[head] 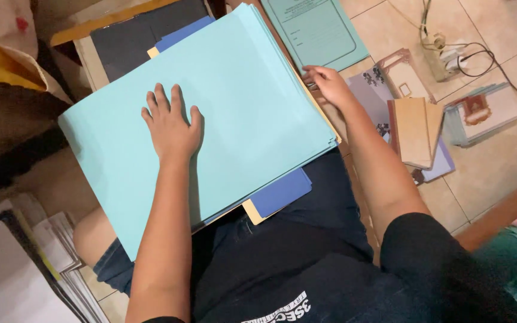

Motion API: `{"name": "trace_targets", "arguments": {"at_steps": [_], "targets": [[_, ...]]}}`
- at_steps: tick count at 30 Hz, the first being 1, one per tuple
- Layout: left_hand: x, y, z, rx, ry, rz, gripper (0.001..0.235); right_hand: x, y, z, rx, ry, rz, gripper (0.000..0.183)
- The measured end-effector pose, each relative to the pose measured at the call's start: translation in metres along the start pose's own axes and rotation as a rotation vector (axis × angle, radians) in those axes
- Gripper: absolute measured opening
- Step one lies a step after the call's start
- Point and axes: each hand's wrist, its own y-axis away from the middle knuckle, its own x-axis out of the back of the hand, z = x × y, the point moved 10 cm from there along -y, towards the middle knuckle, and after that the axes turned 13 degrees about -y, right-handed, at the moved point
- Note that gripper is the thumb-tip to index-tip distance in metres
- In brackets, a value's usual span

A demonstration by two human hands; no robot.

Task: A person is sitting on the floor, picking up blue folders, opening them, and smoothing them flat with their hands.

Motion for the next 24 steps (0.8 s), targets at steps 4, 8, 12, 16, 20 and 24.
{"name": "trace_targets", "arguments": {"at_steps": [4, 8, 12, 16, 20, 24], "targets": [[-0.002, -0.002, 0.001, 0.018, -0.003, -0.038, 0.067, 0.054, -0.084, 0.160, -0.069, 0.449, 0.238, 0.026], [0.000, -0.002, 0.003, 0.022, -0.008, -0.055, 0.066, 0.025, -0.090, 0.135, -0.131, 0.663, 0.181, 0.033], [0.000, -0.002, 0.002, 0.029, -0.002, -0.056, 0.065, 0.003, -0.102, 0.134, -0.036, 0.786, 0.042, 0.023], [-0.004, -0.005, 0.000, 0.025, -0.002, -0.039, 0.066, -0.007, -0.078, 0.093, 0.047, 0.827, 0.028, 0.021], [-0.008, -0.002, 0.000, 0.018, -0.010, -0.037, 0.065, -0.002, -0.076, 0.099, 0.014, 0.840, 0.021, 0.023], [-0.007, -0.004, -0.001, 0.005, -0.004, -0.005, 0.064, 0.000, -0.064, 0.076, 0.007, 0.797, 0.030, 0.025]]}}
